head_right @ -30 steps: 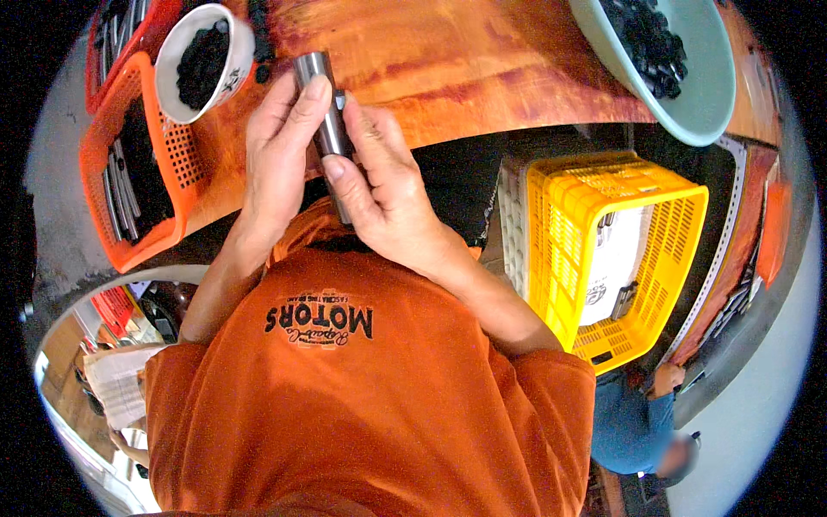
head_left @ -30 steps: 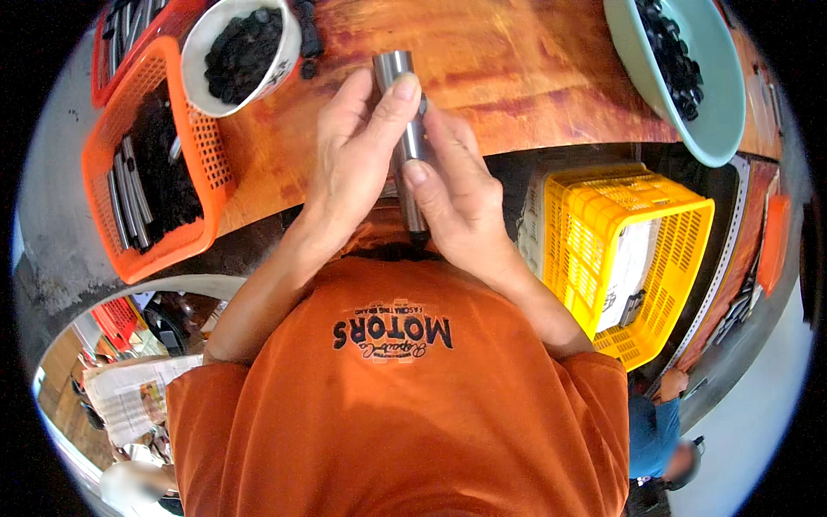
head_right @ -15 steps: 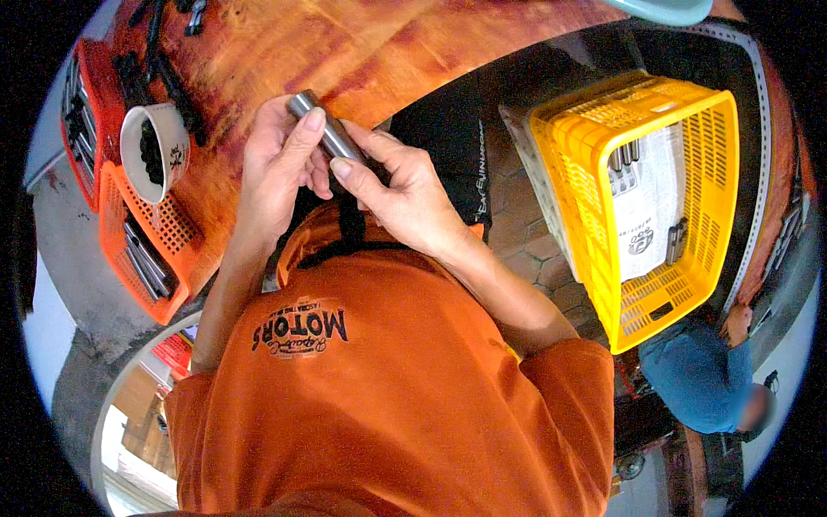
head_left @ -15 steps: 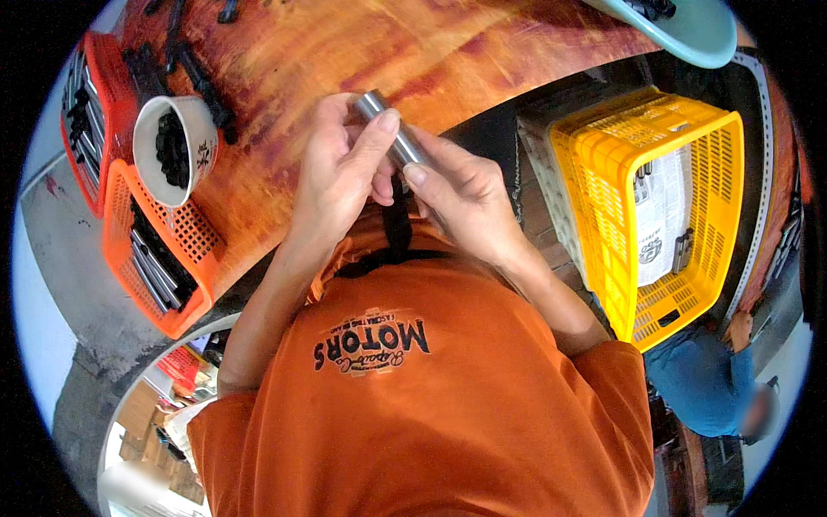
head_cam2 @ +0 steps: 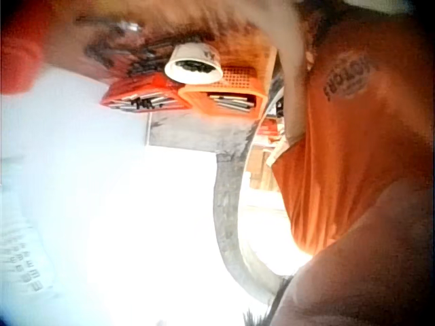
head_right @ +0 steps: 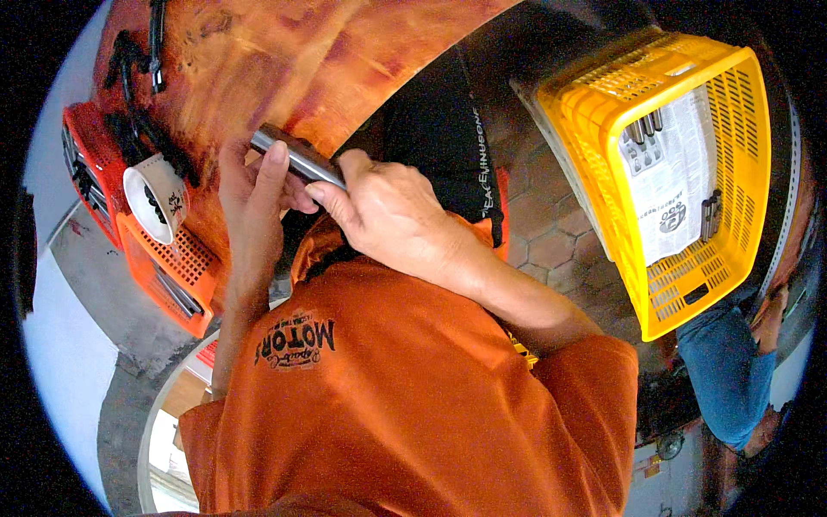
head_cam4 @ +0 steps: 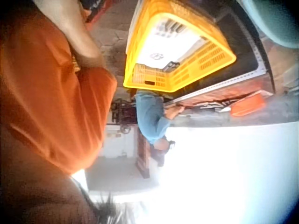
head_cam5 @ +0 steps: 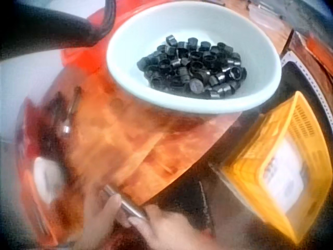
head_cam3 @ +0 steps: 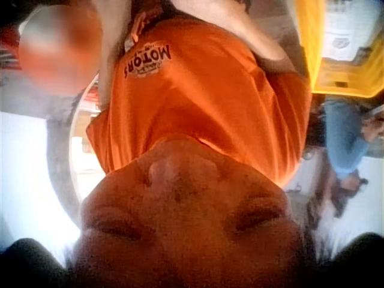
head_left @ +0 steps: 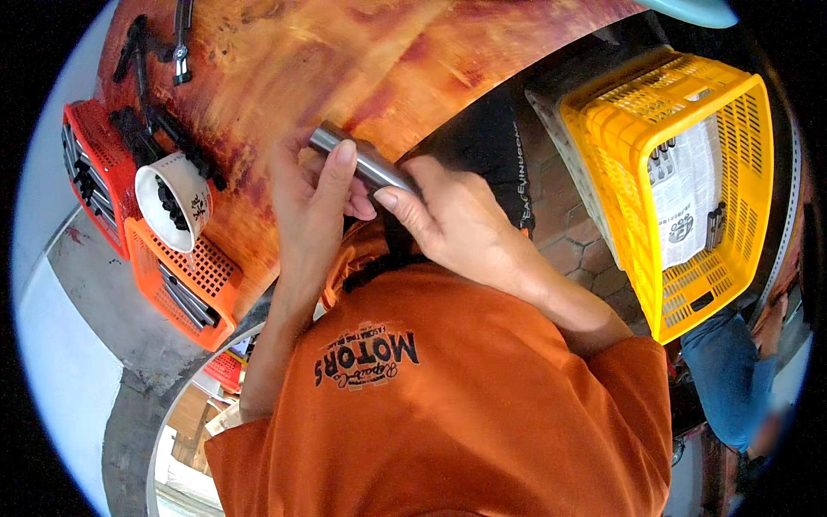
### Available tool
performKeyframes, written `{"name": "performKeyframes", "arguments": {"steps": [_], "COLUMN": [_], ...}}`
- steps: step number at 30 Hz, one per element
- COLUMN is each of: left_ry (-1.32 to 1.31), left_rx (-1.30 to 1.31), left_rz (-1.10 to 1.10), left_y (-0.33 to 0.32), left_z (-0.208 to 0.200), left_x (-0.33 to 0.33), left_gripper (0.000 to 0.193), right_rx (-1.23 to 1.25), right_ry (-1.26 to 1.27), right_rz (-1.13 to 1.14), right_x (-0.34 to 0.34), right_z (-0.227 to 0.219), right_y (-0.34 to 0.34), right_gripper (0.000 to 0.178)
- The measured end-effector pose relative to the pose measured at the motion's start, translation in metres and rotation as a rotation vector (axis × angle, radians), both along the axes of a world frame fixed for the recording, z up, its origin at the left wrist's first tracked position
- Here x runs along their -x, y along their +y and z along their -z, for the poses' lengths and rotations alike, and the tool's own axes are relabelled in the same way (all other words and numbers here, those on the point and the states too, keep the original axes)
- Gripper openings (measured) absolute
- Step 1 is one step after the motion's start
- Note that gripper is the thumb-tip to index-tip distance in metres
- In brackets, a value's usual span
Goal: The person repeatedly picks small black components from a bowl and inserts them into a cylindrical metal part. They then rub the cylinder against the table edge and place it into a yellow basket. The process is repeated multiple times.
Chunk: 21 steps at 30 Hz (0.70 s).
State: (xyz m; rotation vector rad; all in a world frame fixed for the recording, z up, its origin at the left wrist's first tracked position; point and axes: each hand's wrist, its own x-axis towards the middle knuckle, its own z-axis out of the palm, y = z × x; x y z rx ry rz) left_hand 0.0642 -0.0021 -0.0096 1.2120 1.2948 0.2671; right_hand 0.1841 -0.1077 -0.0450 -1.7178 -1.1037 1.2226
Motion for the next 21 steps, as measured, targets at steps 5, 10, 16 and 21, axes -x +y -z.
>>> {"name": "performKeyframes", "arguments": {"steps": [5, 10, 16, 21], "left_ry": [0.003, 0.172, 0.251, 0.186], "left_rx": [0.006, -0.026, -0.659, -1.061], "left_rz": [-0.027, 0.093, 0.237, 0.366], "left_y": [0.001, 0.009, 0.033, 0.053], "left_z": [0.000, 0.001, 0.003, 0.044], "left_x": [-0.001, 0.007, -0.010, -0.031], "left_gripper": [0.042, 0.040, 0.039, 0.041], "right_rx": [0.110, 0.104, 0.106, 0.105], "right_ry": [0.006, 0.008, -0.047, -0.060], "right_rz": [-0.135, -0.147, -0.181, -0.219], "right_x": [-0.008, -0.011, -0.009, -0.015], "right_z": [-0.006, -0.004, -0.003, -0.005], "right_y": [0.009, 0.010, 0.009, 0.013], "right_gripper": [0.046, 0.047, 0.048, 0.048]}}
